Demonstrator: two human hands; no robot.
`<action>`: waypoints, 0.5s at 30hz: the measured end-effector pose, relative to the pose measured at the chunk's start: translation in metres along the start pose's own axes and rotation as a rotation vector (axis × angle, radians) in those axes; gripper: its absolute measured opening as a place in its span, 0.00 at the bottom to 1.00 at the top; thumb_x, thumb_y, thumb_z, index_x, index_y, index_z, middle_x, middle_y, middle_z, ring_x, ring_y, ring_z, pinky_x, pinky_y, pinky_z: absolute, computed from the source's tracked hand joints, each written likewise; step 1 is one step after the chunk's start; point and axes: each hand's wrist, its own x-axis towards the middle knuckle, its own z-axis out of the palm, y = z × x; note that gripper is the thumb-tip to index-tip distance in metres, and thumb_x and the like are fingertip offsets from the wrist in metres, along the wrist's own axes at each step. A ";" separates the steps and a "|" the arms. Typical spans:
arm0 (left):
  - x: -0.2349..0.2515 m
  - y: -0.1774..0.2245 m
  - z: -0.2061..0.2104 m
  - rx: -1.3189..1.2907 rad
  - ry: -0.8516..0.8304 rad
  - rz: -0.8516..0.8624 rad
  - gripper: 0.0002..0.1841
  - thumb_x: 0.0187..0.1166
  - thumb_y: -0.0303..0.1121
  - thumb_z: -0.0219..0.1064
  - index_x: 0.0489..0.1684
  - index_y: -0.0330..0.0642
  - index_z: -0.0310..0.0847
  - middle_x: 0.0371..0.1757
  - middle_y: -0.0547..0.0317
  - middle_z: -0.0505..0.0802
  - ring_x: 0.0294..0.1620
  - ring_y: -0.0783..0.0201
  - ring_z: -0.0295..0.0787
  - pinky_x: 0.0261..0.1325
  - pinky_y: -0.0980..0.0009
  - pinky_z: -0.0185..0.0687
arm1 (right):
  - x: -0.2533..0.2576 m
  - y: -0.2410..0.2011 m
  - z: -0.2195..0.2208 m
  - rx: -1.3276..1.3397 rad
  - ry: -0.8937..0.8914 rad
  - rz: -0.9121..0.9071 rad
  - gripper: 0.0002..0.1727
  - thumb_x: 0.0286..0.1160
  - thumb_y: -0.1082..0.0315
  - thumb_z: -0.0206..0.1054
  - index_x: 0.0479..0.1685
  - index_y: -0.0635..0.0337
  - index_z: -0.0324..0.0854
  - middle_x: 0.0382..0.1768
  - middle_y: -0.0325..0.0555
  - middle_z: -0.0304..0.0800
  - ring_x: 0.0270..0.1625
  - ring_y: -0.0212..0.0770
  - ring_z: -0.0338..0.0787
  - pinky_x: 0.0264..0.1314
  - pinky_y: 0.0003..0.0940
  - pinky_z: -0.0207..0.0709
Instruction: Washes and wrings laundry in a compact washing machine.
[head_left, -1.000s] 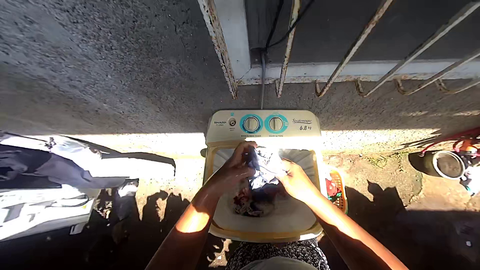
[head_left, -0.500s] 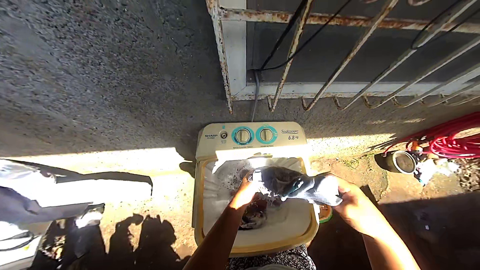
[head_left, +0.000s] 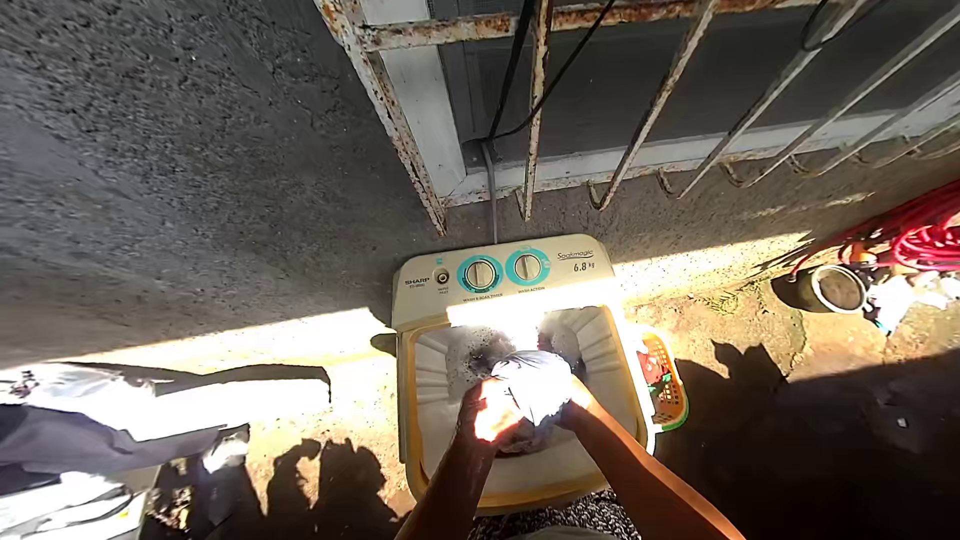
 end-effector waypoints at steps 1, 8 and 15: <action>0.004 0.007 -0.011 -0.037 -0.004 0.062 0.20 0.86 0.39 0.39 0.43 0.45 0.81 0.40 0.56 0.94 0.46 0.62 0.93 0.50 0.59 0.92 | -0.006 -0.006 0.011 0.009 0.038 0.030 0.20 0.94 0.65 0.38 0.52 0.57 0.79 0.38 0.42 0.91 0.43 0.36 0.91 0.48 0.39 0.87; 0.030 -0.013 -0.084 0.318 0.172 0.124 0.26 0.96 0.48 0.34 0.69 0.44 0.74 0.52 0.60 0.93 0.54 0.70 0.91 0.57 0.68 0.89 | -0.027 -0.018 0.069 0.010 0.048 0.157 0.23 0.96 0.58 0.36 0.57 0.57 0.79 0.42 0.45 0.91 0.47 0.39 0.91 0.51 0.40 0.86; 0.047 -0.021 -0.063 0.229 0.222 0.148 0.19 0.94 0.36 0.39 0.44 0.45 0.79 0.32 0.63 0.92 0.37 0.71 0.91 0.43 0.71 0.90 | -0.018 -0.010 0.010 -0.075 0.101 0.164 0.25 0.93 0.49 0.40 0.61 0.54 0.79 0.49 0.49 0.91 0.53 0.44 0.91 0.55 0.48 0.86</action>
